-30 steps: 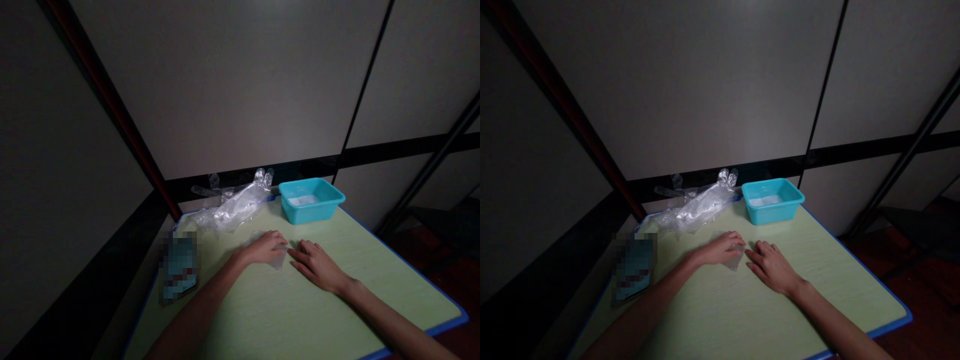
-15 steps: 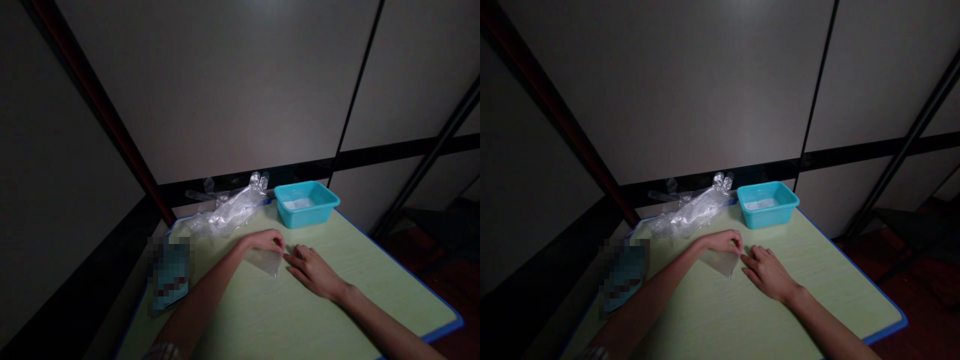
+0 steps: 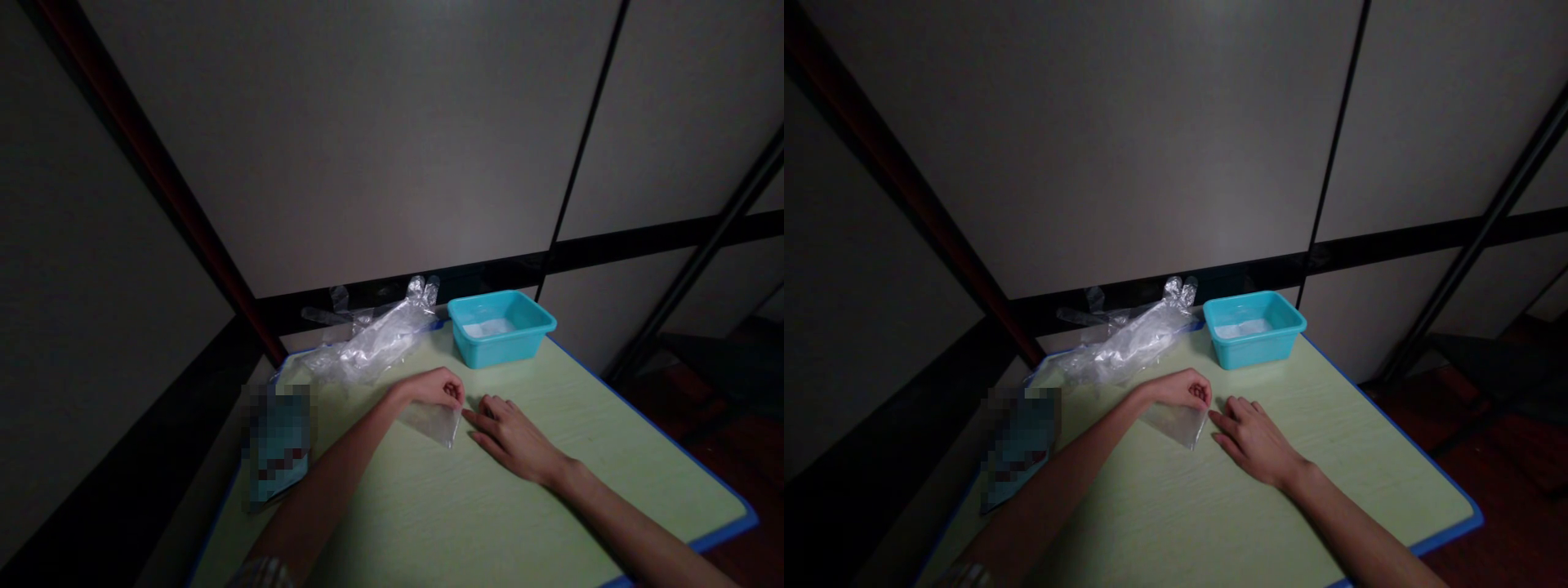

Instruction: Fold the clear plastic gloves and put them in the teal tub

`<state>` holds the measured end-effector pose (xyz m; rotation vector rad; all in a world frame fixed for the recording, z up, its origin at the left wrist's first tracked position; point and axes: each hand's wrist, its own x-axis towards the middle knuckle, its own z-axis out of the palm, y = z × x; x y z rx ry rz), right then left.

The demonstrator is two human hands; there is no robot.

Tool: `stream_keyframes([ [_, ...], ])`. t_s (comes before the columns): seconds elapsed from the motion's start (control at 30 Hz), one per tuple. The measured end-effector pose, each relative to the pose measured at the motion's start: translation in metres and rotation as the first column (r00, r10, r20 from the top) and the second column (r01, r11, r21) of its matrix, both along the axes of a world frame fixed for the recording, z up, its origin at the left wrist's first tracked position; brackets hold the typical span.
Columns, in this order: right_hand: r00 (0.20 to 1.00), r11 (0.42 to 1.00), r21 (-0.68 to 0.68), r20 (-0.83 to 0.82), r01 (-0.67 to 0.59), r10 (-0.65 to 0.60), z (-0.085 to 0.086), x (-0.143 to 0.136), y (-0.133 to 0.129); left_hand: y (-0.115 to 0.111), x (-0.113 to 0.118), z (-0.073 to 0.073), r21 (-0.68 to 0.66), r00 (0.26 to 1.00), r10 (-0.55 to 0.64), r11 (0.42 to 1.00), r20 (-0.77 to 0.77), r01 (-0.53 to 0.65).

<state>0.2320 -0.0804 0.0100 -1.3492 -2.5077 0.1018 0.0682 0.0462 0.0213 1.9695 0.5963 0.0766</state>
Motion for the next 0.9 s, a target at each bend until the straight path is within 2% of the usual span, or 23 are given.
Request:
stream_keyframes([
  [0.4, 1.000, 1.000, 0.005, -0.012, -0.001, 0.001, 0.0022, -0.0010, -0.0002, -0.0070, 0.0025, -0.0049, 0.027, 0.999, 0.038, 0.999, -0.025, -0.038],
  [0.67, 0.998, 1.000, -0.004, -0.066, 0.002, -0.002, 0.0009, -0.0009, -0.0008, -0.0101, 0.0046, -0.0018, 0.093, 0.997, 0.056, 0.994, -0.046, -0.052],
  [0.9, 0.996, 1.000, 0.000, -0.086, -0.009, 0.009, -0.0005, -0.0007, -0.0002, -0.0083, 0.0049, -0.0059, 0.135, 0.998, 0.047, 0.990, -0.050, -0.040],
])
